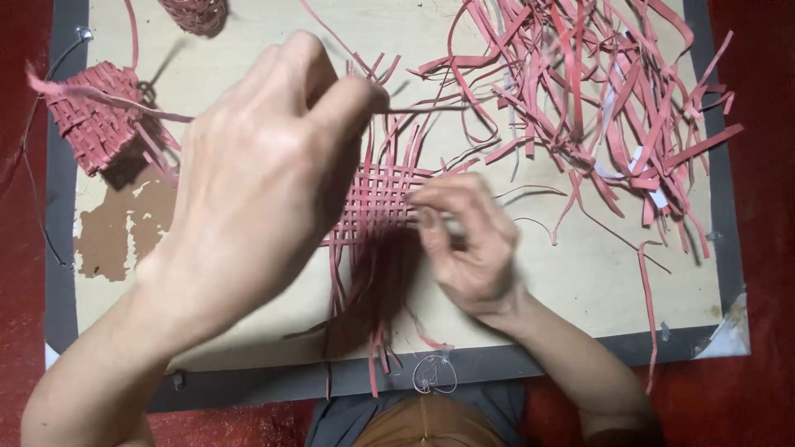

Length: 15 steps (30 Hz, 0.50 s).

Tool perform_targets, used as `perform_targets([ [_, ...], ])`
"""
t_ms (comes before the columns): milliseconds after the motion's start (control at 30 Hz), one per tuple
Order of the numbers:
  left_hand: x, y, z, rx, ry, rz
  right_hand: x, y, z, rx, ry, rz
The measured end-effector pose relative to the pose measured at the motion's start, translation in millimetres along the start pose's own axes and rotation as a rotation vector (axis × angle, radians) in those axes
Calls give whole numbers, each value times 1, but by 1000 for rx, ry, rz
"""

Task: The person weaves pink strips by hand on a flat work surface, interlacing them in an over-under pattern to form a square woven base. They periodically press and adjust the woven area to tighten the structure. A completed woven basket is visible nearby.

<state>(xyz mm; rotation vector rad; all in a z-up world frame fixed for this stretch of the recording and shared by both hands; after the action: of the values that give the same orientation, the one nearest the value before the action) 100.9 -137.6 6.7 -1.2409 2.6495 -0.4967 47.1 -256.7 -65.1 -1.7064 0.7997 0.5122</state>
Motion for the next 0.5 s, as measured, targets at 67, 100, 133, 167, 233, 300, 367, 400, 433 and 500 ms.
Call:
perform_targets([
  [67, 9, 8, -8, 119, -136, 36, -11, -6, -13, 138, 83, -10],
  [100, 14, 10, -4, 60, -38, 99, -19, -10, -14, 139, 124, -57],
  [133, 21, 11, 1, 4, 60, 167, -26, -15, -17, 143, 166, -105],
  [167, 19, 11, 0, 9, 64, 163, -31, -21, -19, 137, 169, -107],
  [233, 18, 13, -7, 131, 250, 246, -33, -32, -10, -148, 411, -10],
  [300, 3, 19, -10, 80, 223, 215, -27, -29, -26, -141, 422, -45],
  [367, -16, 27, -13, 27, 192, 171, -24, -25, -43, -142, 424, -85],
  [400, -25, 31, -15, 10, 239, 171, -24, -23, -53, -161, 471, -87],
  [433, -35, 34, -18, -7, 287, 172, -23, -20, -62, -179, 518, -88],
  [500, -38, 36, -21, -27, 366, 194, -26, -14, -68, -205, 614, -68],
])
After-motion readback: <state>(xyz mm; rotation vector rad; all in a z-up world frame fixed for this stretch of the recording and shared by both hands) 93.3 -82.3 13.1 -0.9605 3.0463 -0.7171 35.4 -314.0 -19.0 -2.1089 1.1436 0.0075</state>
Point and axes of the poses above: each hand's wrist, its own y-axis away from the middle knuckle, its own z-axis out of the palm, x = y × z, the point moved 5 cm from there along -y, towards the middle knuckle, and after that the axes turned 14 degrees about -y, right-handed, at the moved point
